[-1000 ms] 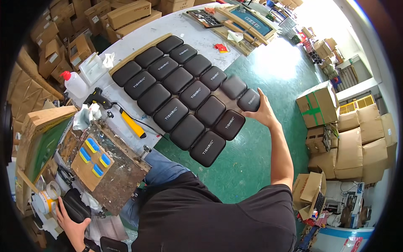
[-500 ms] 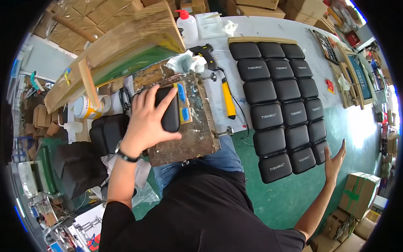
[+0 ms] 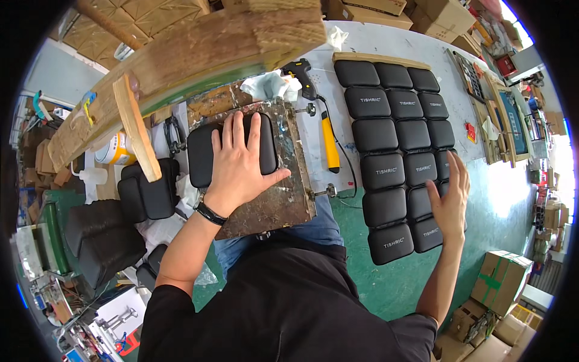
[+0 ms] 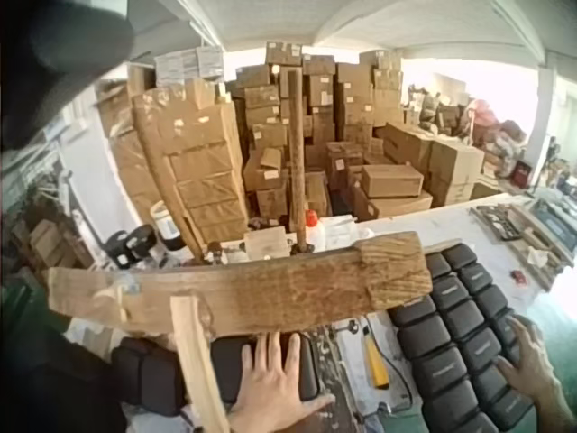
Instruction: The person is screen printing a logo onto black padded cases using a manual screen frame.
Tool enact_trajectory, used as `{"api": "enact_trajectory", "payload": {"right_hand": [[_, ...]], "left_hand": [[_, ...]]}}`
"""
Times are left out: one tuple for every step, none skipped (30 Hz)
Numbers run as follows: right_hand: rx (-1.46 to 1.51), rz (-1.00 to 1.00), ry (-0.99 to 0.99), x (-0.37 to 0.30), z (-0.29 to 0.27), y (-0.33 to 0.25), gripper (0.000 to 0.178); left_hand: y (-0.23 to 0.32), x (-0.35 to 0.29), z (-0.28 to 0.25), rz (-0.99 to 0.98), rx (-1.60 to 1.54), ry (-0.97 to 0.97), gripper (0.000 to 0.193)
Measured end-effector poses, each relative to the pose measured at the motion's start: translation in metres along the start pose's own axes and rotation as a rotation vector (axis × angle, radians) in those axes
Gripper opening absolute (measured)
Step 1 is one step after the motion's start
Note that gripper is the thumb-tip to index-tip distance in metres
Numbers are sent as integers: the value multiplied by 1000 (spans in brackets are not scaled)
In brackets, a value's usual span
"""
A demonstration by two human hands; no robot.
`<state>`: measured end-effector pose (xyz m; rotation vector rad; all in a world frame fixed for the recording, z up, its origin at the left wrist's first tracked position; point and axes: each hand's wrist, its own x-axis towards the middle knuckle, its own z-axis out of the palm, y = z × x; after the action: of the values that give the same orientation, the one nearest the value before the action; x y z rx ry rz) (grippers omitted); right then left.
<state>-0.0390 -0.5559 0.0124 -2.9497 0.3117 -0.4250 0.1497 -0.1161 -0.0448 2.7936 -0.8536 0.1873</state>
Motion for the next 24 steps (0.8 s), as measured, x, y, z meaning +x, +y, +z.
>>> {"api": "enact_trajectory", "payload": {"right_hand": [[-6, -34, 10, 5, 4, -8, 78], [-11, -68, 21, 9, 8, -16, 79], [-13, -72, 20, 14, 12, -26, 79], [23, -130, 15, 19, 13, -37, 79], [60, -188, 10, 21, 14, -47, 79], [57, -193, 12, 22, 15, -56, 79], [81, -214, -4, 22, 16, -64, 79], [106, -234, -21, 22, 17, -72, 78], [132, -255, -38, 21, 18, -79, 77], [158, -277, -55, 21, 20, -87, 76], [185, -300, -71, 23, 22, -95, 76], [216, -325, -88, 25, 28, -102, 75], [242, -342, -106, 25, 31, -109, 74], [268, -359, -125, 24, 33, -116, 73], [293, -378, -145, 24, 36, -124, 73], [321, -404, -169, 27, 40, -129, 70], [349, -431, -195, 33, 45, -136, 68], [346, -437, -197, 40, 50, -146, 68], [419, -497, -209, 48, 56, -157, 65], [493, -559, -222, 59, 63, -171, 63], [524, -650, -208, 73, 70, -189, 62], [554, -736, -187, 89, 77, -207, 62], [531, -802, -169, 102, 85, -228, 64], [490, -844, -119, 115, 97, -249, 65]], "left_hand": [[1, 0, 2, -4, -8, 2, 129], [3, 0, 4, -16, 0, 9, 128], [3, -1, 6, -27, 14, 15, 128], [4, -1, 6, -35, 26, 21, 128], [5, -2, 7, -44, 39, 28, 127], [5, -2, 8, -47, 38, 32, 127], [4, -3, 8, -43, 22, 48, 126], [4, -4, 10, -41, 8, 63, 126], [4, -5, 11, -39, -6, 78, 125], [4, -7, 12, -37, -19, 93, 125], [6, -13, 14, 7, -71, 122, 122], [10, -24, 16, 50, -118, 149, 120], [17, -38, 11, 49, -118, 149, 120], [26, -57, 1, 138, -234, 85, 114], [35, -77, -8, 227, -349, 22, 107], [40, -100, -16, 345, -457, -43, 94], [38, -116, -22, 462, -564, -109, 82], [31, -121, -23, 458, -567, -104, 82], [26, -126, -24, 487, -565, -67, 71], [20, -131, -26, 513, -561, -28, 60], [10, -130, -31, 395, -553, 60, 52], [-3, -120, -36, 284, -542, 146, 45], [-16, -110, -41, 194, -542, 221, 42], [-27, -98, -41, 31, -597, 324, 39]]}}
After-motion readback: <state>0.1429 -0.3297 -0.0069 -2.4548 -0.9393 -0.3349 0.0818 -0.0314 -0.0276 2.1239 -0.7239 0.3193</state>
